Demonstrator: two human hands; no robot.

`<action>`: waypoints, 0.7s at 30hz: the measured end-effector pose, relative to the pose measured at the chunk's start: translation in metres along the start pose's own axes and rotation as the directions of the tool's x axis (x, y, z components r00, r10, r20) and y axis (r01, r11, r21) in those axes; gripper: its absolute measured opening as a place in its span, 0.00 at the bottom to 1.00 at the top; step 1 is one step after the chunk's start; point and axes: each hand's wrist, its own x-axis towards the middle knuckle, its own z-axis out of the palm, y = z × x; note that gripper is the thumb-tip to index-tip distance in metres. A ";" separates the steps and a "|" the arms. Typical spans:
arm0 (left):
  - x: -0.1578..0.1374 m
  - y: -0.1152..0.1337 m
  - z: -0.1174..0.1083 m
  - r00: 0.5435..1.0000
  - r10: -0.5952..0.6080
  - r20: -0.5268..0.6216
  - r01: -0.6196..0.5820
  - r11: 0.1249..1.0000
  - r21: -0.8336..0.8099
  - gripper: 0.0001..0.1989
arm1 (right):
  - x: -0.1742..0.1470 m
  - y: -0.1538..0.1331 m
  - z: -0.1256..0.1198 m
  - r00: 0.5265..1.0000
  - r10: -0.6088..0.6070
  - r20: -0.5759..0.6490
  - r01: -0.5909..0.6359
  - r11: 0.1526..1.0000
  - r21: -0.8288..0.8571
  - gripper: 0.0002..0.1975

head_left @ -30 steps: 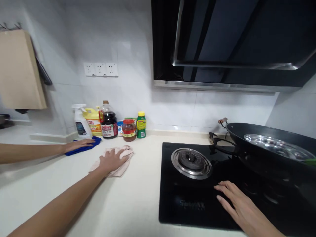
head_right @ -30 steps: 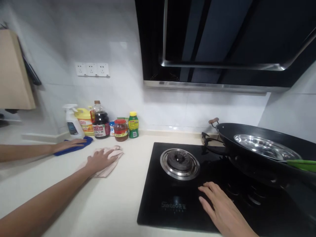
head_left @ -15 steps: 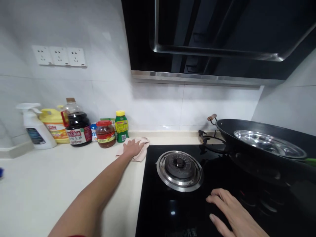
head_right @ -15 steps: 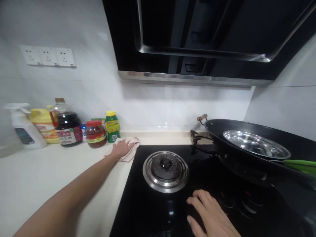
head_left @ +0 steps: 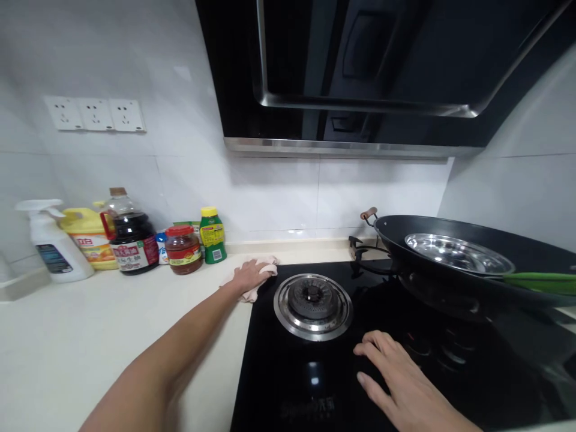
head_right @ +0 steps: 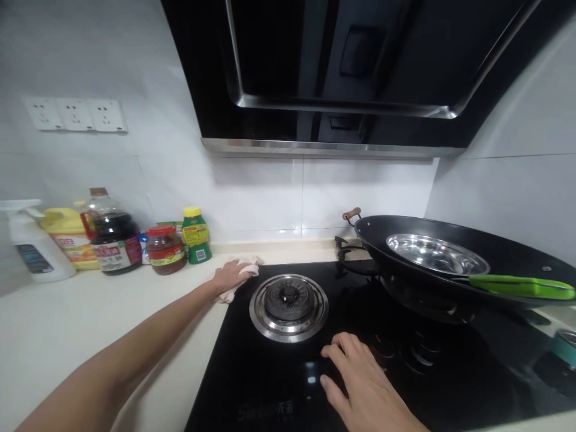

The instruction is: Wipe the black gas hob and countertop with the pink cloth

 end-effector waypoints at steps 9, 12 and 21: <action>-0.128 0.012 -0.014 0.994 0.107 -0.013 -0.108 0.989 -0.104 0.30 | -0.011 0.012 0.015 0.999 0.014 -0.046 -0.012 0.999 0.043 0.21; -0.185 0.015 -0.018 0.989 0.144 -0.015 -0.145 0.980 -0.140 0.25 | -0.013 0.012 0.018 0.998 0.043 -0.046 -0.041 0.998 0.044 0.23; -0.317 -0.041 -0.021 0.979 0.198 -0.042 -0.200 0.977 -0.076 0.41 | -0.013 0.017 0.022 0.995 -0.037 -0.090 0.042 0.998 0.049 0.20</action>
